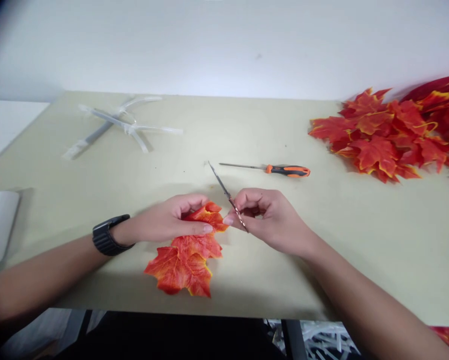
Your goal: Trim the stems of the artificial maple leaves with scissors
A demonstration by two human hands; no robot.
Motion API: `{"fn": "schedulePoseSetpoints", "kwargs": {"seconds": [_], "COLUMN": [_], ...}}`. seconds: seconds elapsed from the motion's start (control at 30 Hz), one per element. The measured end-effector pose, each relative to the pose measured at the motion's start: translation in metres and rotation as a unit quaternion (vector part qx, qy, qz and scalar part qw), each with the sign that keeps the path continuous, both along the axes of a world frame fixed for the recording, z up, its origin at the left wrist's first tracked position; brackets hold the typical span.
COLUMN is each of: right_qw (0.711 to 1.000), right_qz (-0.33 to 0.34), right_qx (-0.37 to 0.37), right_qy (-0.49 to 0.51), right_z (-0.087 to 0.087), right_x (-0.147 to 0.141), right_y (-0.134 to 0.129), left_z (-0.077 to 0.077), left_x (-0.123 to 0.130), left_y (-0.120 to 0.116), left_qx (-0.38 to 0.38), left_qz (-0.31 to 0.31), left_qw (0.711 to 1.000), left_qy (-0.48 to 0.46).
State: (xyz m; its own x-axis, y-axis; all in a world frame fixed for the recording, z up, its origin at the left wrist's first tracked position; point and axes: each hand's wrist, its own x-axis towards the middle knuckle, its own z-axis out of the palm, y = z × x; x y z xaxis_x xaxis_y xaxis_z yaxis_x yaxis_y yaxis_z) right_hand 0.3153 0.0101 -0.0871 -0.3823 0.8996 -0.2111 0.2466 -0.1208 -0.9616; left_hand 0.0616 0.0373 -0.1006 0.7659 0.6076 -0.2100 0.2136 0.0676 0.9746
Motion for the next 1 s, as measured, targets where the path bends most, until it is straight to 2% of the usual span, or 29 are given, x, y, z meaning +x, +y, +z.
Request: {"fn": "schedulePoseSetpoints", "kwargs": {"seconds": [0.17, 0.3, 0.47, 0.57, 0.8, 1.0], "right_qw": [1.000, 0.999, 0.995, 0.992, 0.991, 0.992], "right_qz": [-0.012, -0.032, -0.082, -0.094, -0.096, -0.099], "right_qx": [0.015, 0.029, 0.056, 0.063, 0.064, 0.032], "right_qy": [-0.011, -0.005, 0.030, 0.061, 0.074, 0.069], "right_z": [-0.003, -0.006, -0.010, -0.011, -0.011, -0.011], "right_x": [-0.003, -0.002, 0.004, 0.007, 0.006, 0.003], "right_y": [-0.003, -0.003, 0.000, 0.003, 0.000, 0.001], "left_z": [-0.001, -0.004, -0.009, -0.010, -0.005, -0.004], "left_x": [0.003, 0.002, -0.001, -0.003, -0.002, 0.002], "left_y": [-0.004, -0.005, 0.000, 0.002, 0.000, -0.005], "left_qx": [0.011, -0.020, -0.157, -0.202, -0.220, -0.142], "left_qz": [0.045, 0.080, 0.108, 0.116, 0.056, 0.107], "left_qw": [0.999, 0.996, 0.970, 0.957, 0.964, 0.982], "left_qy": [-0.028, -0.045, -0.148, -0.173, -0.140, -0.065]}}
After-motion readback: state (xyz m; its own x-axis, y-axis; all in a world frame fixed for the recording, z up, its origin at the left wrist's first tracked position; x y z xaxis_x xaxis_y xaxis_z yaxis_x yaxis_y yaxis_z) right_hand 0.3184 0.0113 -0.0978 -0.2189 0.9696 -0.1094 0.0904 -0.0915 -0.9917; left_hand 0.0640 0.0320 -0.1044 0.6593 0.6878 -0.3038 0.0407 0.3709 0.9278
